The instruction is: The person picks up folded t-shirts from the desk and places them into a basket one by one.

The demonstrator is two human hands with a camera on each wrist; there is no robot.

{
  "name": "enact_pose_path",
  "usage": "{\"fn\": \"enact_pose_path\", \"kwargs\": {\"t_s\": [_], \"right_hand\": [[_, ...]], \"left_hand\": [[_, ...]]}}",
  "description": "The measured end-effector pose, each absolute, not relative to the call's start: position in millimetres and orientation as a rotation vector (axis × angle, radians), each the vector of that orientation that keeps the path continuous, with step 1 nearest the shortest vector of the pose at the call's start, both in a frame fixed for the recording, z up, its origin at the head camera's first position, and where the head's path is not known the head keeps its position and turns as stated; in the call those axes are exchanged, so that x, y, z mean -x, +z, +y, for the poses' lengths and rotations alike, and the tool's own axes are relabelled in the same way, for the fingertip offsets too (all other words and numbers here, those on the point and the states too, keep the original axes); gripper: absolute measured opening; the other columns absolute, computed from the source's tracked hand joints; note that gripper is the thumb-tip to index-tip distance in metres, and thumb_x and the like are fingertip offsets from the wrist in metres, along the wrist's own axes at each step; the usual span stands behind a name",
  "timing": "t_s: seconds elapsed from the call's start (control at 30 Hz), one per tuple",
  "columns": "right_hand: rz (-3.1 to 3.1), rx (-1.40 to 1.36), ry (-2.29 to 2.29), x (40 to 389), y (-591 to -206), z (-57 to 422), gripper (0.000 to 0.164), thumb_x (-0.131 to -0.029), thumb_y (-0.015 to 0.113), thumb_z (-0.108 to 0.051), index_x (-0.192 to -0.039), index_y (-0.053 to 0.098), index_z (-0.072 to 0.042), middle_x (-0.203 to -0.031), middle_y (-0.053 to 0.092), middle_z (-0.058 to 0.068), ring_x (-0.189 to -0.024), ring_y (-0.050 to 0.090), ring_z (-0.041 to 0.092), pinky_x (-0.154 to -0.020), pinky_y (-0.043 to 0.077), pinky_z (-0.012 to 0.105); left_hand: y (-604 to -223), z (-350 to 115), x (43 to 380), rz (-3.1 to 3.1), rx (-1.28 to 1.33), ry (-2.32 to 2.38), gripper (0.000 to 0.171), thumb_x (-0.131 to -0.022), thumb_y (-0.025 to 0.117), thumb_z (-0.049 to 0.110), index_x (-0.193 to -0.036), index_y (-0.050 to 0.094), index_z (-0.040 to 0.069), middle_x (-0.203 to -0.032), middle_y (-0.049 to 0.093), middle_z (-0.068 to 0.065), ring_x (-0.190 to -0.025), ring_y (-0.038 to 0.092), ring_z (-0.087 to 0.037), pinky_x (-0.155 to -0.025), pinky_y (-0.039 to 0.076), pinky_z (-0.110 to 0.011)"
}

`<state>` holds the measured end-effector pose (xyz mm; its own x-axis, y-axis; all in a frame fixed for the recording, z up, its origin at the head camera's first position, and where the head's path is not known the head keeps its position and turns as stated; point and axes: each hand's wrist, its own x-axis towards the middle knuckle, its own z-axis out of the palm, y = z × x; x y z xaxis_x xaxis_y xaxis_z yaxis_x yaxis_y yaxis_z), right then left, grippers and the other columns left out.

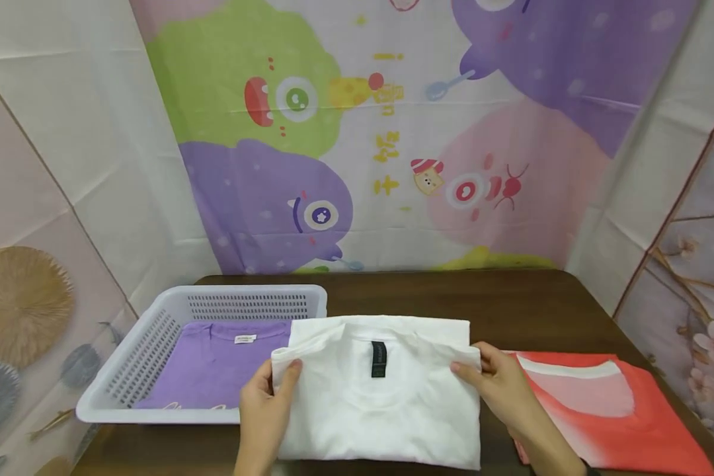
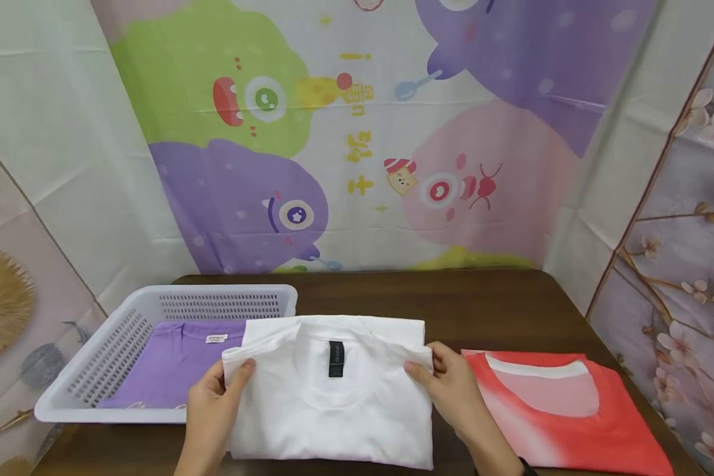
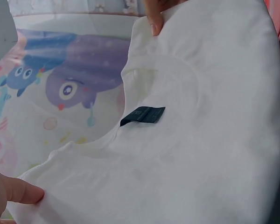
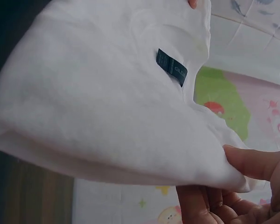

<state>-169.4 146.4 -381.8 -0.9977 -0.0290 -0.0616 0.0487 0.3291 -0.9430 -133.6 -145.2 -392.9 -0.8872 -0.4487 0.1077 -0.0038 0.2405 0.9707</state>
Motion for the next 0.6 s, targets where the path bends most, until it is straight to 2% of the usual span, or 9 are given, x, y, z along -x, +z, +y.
{"fn": "enact_pose_path", "kwargs": {"t_s": [0.03,0.17,0.3,0.5,0.6], "right_hand": [[2.494,-0.007,-1.795,170,-381,142,0.029,-0.087,0.068,-0.012,-0.107,0.058,0.006,-0.091,0.073,0.01,-0.066,0.061,0.004,-0.062,0.052,0.024],[2.481,0.038,-1.806,174,-376,123,0.029,-0.087,0.068,-0.013,-0.107,0.058,0.005,-0.091,0.073,0.01,-0.067,0.061,0.005,-0.063,0.052,0.024],[2.458,0.111,-1.822,179,-372,101,0.028,-0.087,0.068,-0.012,-0.107,0.058,0.006,-0.091,0.073,0.011,-0.067,0.062,0.004,-0.063,0.053,0.024],[2.394,0.223,-1.875,188,-367,68,0.027,-0.088,0.067,-0.009,-0.107,0.058,0.008,-0.09,0.073,0.013,-0.068,0.063,0.006,-0.062,0.053,0.024],[2.38,0.234,-1.883,191,-366,49,0.026,-0.088,0.067,-0.008,-0.108,0.059,0.007,-0.091,0.073,0.015,-0.069,0.063,0.008,-0.063,0.053,0.024]], "left_hand": [[-391,-149,133,-2.15,-0.42,-1.678,0.024,-0.091,0.065,0.018,-0.105,0.069,0.0,-0.081,0.067,-0.005,-0.061,0.047,0.0,-0.057,0.043,-0.018],[-384,-168,132,-2.138,-0.451,-1.616,0.022,-0.091,0.064,0.018,-0.103,0.069,0.0,-0.083,0.069,-0.007,-0.062,0.05,0.0,-0.057,0.045,-0.019],[-379,-190,131,-2.121,-0.493,-1.531,0.021,-0.09,0.064,0.018,-0.1,0.069,0.0,-0.074,0.064,-0.003,-0.059,0.048,-0.001,-0.054,0.044,-0.02],[-372,-221,130,-2.122,-0.486,-1.427,0.026,-0.091,0.064,0.02,-0.102,0.068,-0.003,-0.07,0.059,0.001,-0.059,0.045,0.0,-0.052,0.04,-0.02],[-370,-238,128,-2.112,-0.477,-1.361,0.025,-0.091,0.064,0.017,-0.102,0.068,-0.005,-0.072,0.059,-0.003,-0.058,0.043,-0.001,-0.051,0.039,-0.02]]}}
